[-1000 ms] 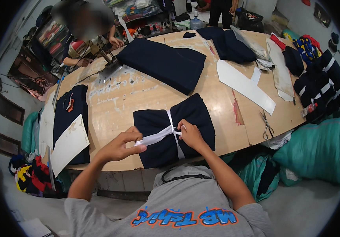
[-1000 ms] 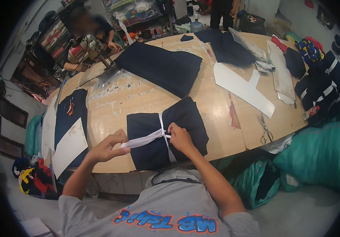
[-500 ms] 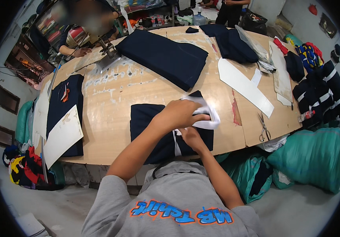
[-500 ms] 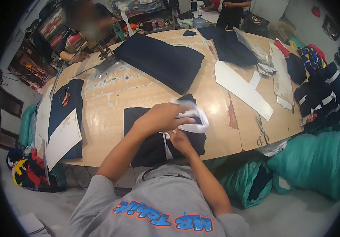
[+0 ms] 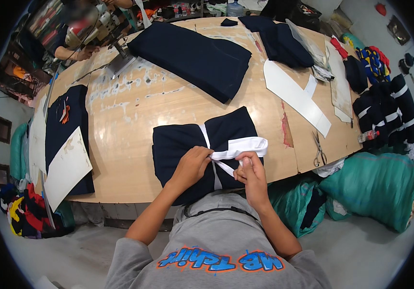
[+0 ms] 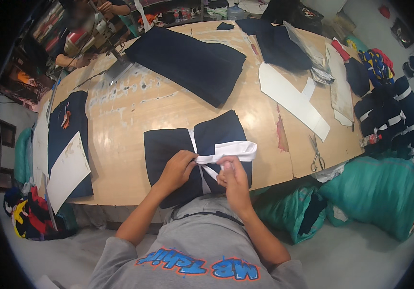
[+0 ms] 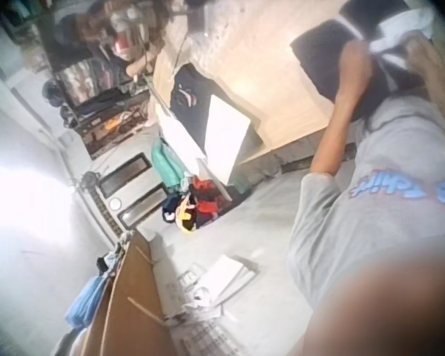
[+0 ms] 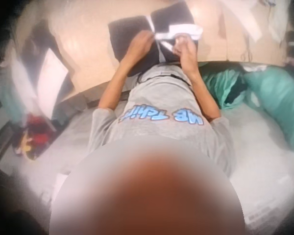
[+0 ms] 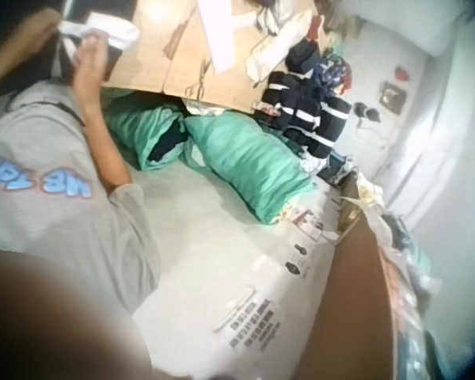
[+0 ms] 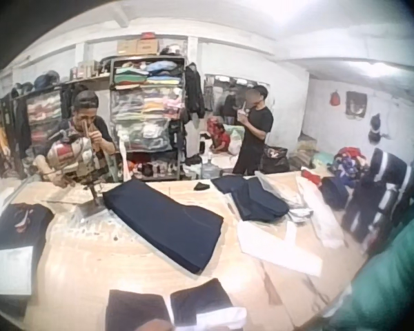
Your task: The person folds a dark fabric bundle, wraps it with a white strip, and writes on the strip with a red marker. The person then gathers cut fabric scraps and places them into a green sack. The person also handles a large flat piece of dark fabric on the table.
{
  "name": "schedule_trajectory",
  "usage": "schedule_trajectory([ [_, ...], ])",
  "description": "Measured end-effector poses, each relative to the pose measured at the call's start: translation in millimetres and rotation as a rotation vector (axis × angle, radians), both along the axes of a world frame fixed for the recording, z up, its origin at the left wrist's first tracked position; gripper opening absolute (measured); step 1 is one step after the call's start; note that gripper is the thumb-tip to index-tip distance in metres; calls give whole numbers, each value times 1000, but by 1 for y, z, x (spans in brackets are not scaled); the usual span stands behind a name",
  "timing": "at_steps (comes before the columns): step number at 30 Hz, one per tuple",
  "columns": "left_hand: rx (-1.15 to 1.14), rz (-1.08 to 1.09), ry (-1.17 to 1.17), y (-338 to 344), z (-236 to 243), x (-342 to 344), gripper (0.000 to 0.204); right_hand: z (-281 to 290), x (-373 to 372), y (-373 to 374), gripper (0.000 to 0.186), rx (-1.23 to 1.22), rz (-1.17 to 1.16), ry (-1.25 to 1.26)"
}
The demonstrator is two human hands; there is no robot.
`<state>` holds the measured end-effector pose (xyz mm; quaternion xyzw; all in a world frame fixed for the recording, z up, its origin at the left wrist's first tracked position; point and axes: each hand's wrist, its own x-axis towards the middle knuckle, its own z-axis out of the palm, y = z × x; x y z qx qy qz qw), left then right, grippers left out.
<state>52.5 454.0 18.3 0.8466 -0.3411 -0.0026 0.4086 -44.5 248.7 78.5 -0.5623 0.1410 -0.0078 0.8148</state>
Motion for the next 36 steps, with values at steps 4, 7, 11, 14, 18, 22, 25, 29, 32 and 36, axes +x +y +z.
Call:
schedule_trajectory([
  [4,35,-179,-21,3,11,15,22,31,50,21,24,-194,279,-140],
  [7,41,-304,36,5,23,26,27,14,116,43,25,-378,346,-317],
  [11,34,-190,256,15,-3,28,32,0,135,69,24,-921,214,-493],
  [14,-12,-108,383,16,-9,29,28,-26,110,45,20,-1301,97,-603],
  [18,49,-78,549,18,7,31,31,-26,33,26,13,-996,90,-140],
  [22,18,-112,575,17,20,30,31,-46,6,43,8,-932,44,-130],
  [25,-122,-107,506,15,17,26,27,-63,16,58,7,-961,3,-185],
  [29,-115,-135,474,13,19,30,25,-77,25,62,14,-1048,-55,-184],
  [32,-134,-150,382,15,14,29,24,-79,28,64,24,-1064,-115,-100],
  [36,-195,-49,380,11,15,19,28,-54,42,59,38,-1244,-115,-187],
])
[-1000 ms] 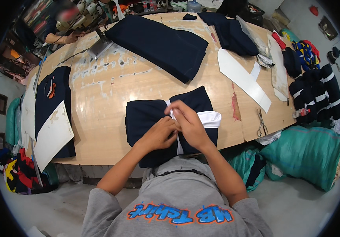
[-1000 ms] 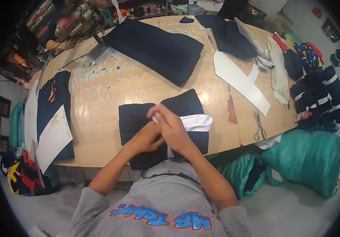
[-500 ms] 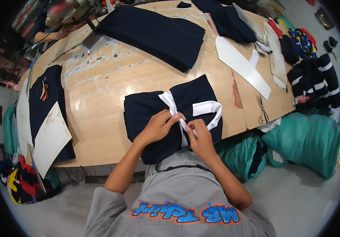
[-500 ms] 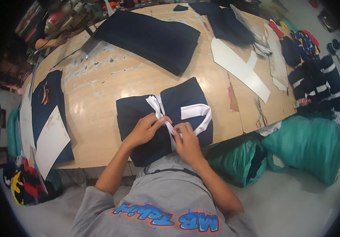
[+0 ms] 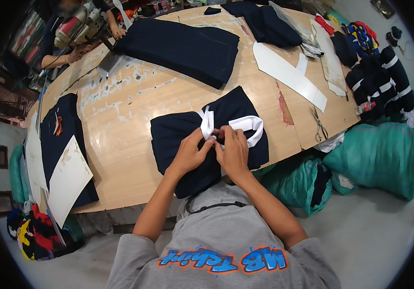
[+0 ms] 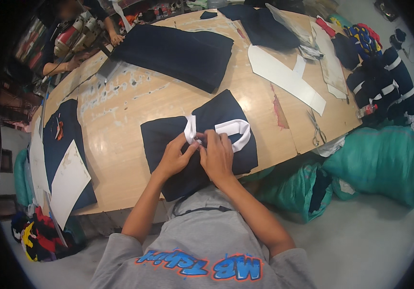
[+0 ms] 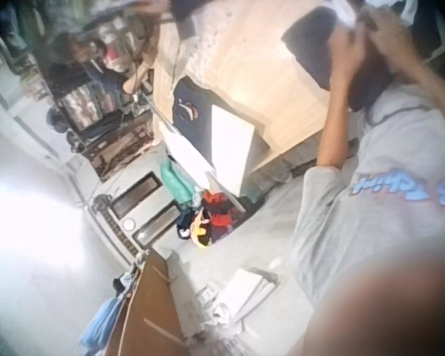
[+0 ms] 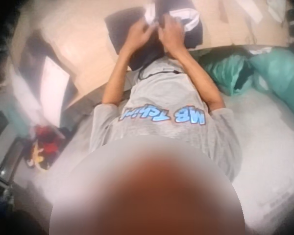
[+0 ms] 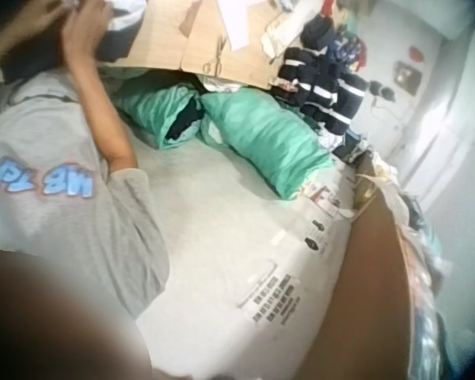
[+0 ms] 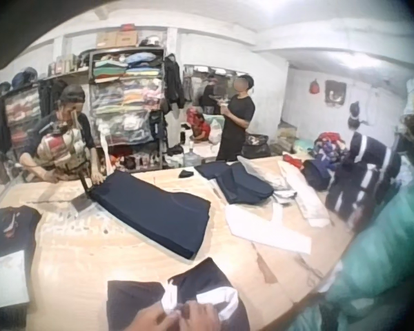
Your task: The person folds a dark fabric bundle, wraps it with a white strip, and writes on the strip with a red marker. The person then gathers cut fabric scraps and places them into a green sack. The person also handles a large flat piece of dark fabric on the table.
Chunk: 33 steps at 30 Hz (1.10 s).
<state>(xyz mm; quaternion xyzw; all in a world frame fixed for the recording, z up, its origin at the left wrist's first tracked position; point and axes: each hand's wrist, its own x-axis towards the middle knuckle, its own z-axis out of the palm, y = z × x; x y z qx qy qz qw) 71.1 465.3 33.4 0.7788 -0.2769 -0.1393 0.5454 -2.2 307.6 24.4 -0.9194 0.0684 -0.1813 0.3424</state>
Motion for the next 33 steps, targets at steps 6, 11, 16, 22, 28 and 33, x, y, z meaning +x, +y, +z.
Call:
schedule_trajectory([
  [6,22,136,-171,-7,-5,-13,43,-19,17,-3,38,-16,11,-61],
  [11,29,145,-107,-11,-12,-2,39,-31,17,-3,26,-17,17,-99],
  [16,155,-47,100,-6,-3,28,24,-38,16,-7,29,11,-18,-74],
  [22,209,-140,55,2,5,39,23,0,4,-27,48,38,278,-41],
  [28,318,-360,-276,4,20,62,17,-15,-1,-18,24,-74,389,-185],
  [33,510,-563,-564,14,29,79,18,-15,3,-15,12,558,275,-70],
])
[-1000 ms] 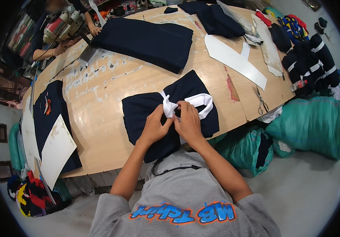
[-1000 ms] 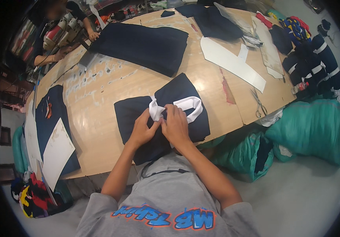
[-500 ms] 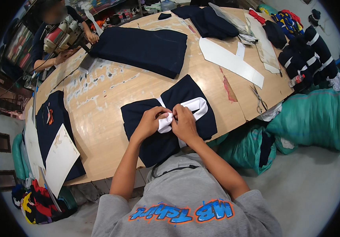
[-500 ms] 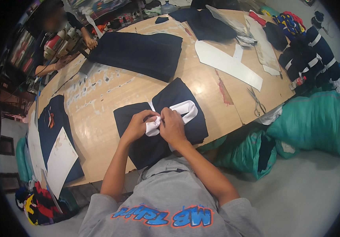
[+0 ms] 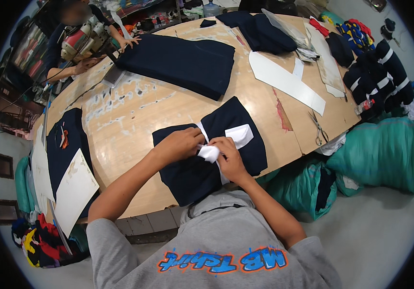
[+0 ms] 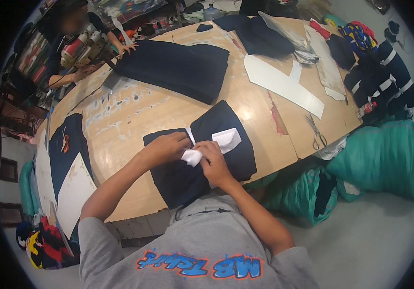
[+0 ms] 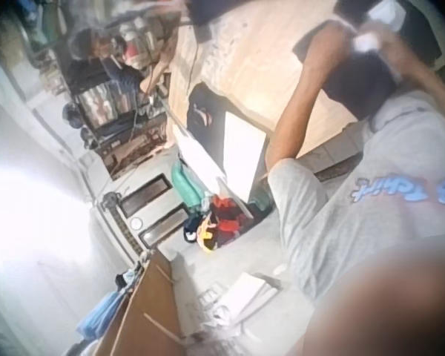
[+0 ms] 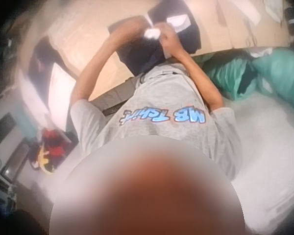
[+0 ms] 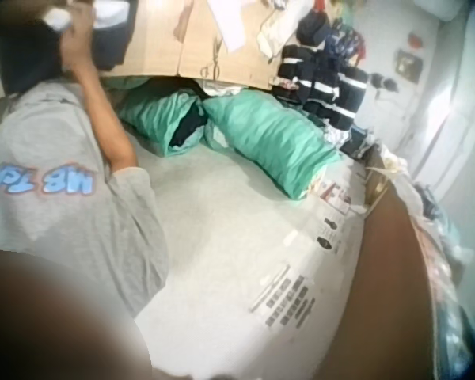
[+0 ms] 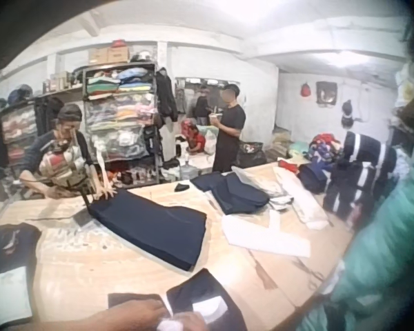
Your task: The person folds a dark fabric bundle, wraps it with a white strip, and writes on the strip with a red marker. The person then gathers cut fabric scraps and places them into a green sack. The person also handles a large flat piece of dark fabric on the table.
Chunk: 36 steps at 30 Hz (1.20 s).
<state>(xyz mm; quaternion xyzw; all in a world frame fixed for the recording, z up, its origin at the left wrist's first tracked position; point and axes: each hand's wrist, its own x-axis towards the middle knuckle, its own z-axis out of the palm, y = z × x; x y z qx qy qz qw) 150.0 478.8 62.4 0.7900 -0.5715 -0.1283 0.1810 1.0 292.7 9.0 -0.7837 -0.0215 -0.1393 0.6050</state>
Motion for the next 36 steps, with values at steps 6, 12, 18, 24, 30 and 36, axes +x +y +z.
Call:
schedule_trajectory([
  [6,133,193,403,-11,8,-6,25,1,7,-11,35,768,10,213],
  [12,-33,220,587,-4,-9,-5,30,-1,16,-15,32,1066,-23,218],
  [18,179,258,528,-1,6,-14,35,-4,20,-13,33,1104,38,232],
  [24,389,201,183,-10,36,-19,38,0,24,-12,35,1046,-14,312],
  [30,-218,479,587,-13,-3,-28,35,-3,24,-21,34,1072,-123,356],
  [36,-272,736,-228,-28,-36,-36,42,3,22,-4,36,1153,-178,194],
])
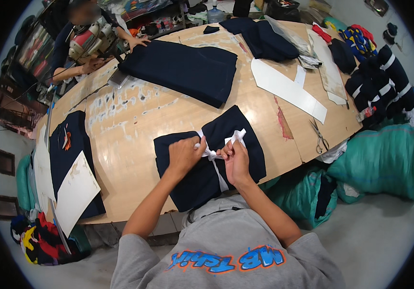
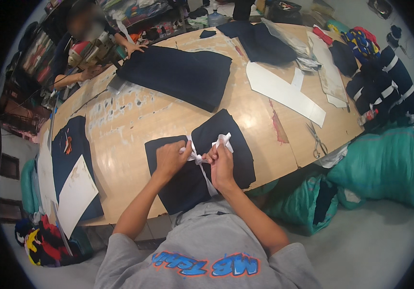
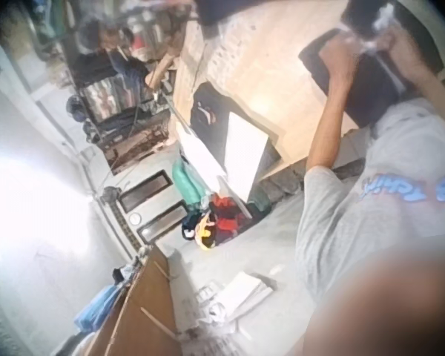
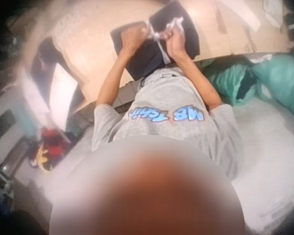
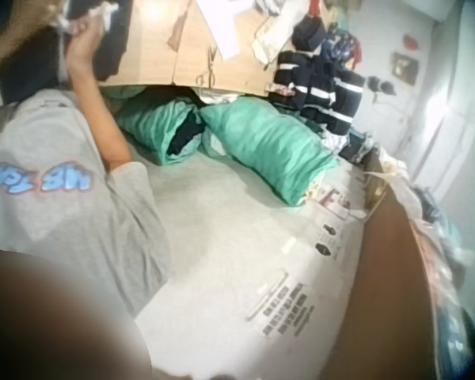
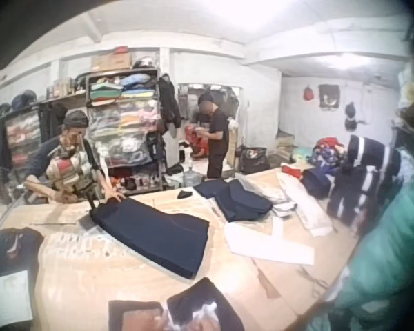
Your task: The person folds a dark fabric bundle, wraps it with a white strip, and writes on the strip with a red marker. The person then gathers cut fabric scraps and places them into a green sack. The person also handles a large flat piece of dark fabric on the table.
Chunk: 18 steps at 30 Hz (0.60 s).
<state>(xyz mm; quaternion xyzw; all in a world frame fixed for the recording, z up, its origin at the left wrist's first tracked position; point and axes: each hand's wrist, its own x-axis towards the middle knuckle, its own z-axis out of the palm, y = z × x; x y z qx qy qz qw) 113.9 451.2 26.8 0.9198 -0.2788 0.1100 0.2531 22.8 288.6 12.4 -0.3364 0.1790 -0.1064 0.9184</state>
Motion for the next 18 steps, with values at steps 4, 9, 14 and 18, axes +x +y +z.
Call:
schedule_trajectory([
  [4,87,-176,-140,10,-5,13,49,4,0,2,36,-63,21,11],
  [9,119,-213,-97,-5,-13,30,48,1,52,3,38,-273,149,-19],
  [14,139,-37,-104,0,-39,53,49,-33,-45,26,20,-1555,110,-559],
  [18,144,54,-114,-5,-54,54,51,41,-93,-9,20,-1046,377,-346],
])
